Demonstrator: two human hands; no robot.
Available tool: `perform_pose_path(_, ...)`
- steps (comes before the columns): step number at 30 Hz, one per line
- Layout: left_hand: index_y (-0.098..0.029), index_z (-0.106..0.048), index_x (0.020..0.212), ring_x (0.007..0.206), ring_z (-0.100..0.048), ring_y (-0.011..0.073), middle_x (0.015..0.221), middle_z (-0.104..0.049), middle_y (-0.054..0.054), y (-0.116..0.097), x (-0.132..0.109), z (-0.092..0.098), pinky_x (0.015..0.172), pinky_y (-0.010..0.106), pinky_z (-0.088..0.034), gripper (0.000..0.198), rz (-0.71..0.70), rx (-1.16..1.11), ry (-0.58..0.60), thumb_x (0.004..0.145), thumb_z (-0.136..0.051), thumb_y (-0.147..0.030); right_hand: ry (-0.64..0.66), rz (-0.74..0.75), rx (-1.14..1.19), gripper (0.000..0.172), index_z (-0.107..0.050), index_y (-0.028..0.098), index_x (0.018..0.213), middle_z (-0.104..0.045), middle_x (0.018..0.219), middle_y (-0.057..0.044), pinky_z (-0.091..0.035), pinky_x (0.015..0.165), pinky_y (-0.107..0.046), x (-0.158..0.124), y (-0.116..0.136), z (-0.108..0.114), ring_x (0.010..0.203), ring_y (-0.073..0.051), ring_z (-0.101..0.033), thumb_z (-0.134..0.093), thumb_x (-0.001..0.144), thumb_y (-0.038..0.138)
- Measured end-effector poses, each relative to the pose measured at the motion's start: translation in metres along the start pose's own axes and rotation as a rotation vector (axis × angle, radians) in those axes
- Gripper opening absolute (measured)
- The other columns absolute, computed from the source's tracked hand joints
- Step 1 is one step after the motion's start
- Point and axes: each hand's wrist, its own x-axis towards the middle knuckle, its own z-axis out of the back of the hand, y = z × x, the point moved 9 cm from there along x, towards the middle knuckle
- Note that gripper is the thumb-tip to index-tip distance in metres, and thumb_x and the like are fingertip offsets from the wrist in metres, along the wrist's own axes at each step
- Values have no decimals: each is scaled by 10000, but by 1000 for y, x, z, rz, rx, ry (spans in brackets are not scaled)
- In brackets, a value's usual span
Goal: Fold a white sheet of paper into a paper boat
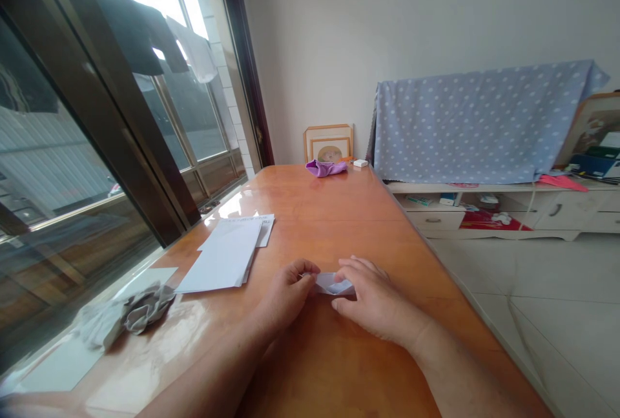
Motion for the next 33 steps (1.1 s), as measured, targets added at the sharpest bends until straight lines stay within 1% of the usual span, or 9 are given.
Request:
perform_pose_path(4, -187, -684, 879, 787, -617, 168, 847, -693, 25, -4, 0, -1, 709, 253, -459, 190, -34, 40, 23, 814, -507, -181, -30, -11, 184, 251, -681, 261, 1033, -678, 1201, -42, -457, 998, -384, 0, 4, 11, 1179, -258, -587, -562, 819, 201)
perform_pose_path(6, -192, -692, 884, 825, -627, 178, 880, -700, 31, -4, 0, -1, 732, 260, -466, 195, -47, 68, 23, 824, -506, -197, -38, -6, 203, 228, -671, 253, 981, -695, 1095, -27, -477, 927, -348, 0, 5, 14, 1071, -238, -622, -549, 805, 175)
perform_pose_path(10, -214, -709, 889, 920, -627, 196, 950, -700, 38, -8, -1, 3, 781, 268, -470, 216, -82, 134, 5, 829, -502, -205, -28, -24, 228, 229, -640, 254, 945, -693, 1029, 1, -476, 815, -304, 0, 2, 17, 931, -204, -632, -500, 797, 151)
perform_pose_path(12, -219, -715, 878, 947, -621, 205, 966, -694, 40, -12, -2, 5, 799, 273, -469, 214, -83, 148, 13, 820, -509, -204, -12, -39, 218, 243, -628, 257, 927, -690, 1025, 6, -468, 799, -298, -1, -1, 18, 925, -203, -628, -479, 780, 134)
perform_pose_path(17, -216, -717, 933, 948, -608, 225, 1003, -676, 55, -14, -7, 2, 798, 289, -473, 231, -40, 151, 89, 755, -576, -178, 48, -3, 86, 264, -627, 252, 853, -675, 1094, -8, -450, 868, -314, -3, 0, 18, 1027, -227, -606, -491, 698, 87)
perform_pose_path(20, -200, -716, 896, 954, -601, 231, 1001, -672, 66, -16, -7, -1, 800, 293, -470, 231, -102, 194, 98, 713, -593, -133, 45, -11, 39, 221, -632, 240, 804, -677, 954, -18, -456, 807, -302, -1, -3, 16, 940, -220, -608, -504, 701, 92)
perform_pose_path(23, -190, -711, 839, 915, -613, 217, 953, -690, 57, -12, -4, -2, 789, 289, -467, 208, -125, 207, 87, 719, -564, -106, 14, -50, 4, 179, -655, 227, 754, -672, 855, -24, -448, 738, -297, 2, -8, 16, 842, -213, -603, -522, 713, 115)
perform_pose_path(28, -186, -705, 816, 814, -625, 194, 855, -705, 34, -3, 0, -3, 727, 276, -462, 210, -90, 195, 60, 735, -532, -101, -6, -64, -31, 173, -679, 215, 719, -672, 813, -38, -421, 676, -298, 4, -10, 17, 781, -208, -595, -523, 754, 149)
perform_pose_path(33, -187, -696, 805, 828, -613, 189, 875, -686, 34, -5, -1, -4, 744, 277, -458, 221, -117, 198, 40, 729, -521, -76, -17, -53, -69, 153, -645, 216, 688, -670, 790, -31, -423, 697, -297, 4, -11, 18, 778, -205, -596, -532, 765, 148)
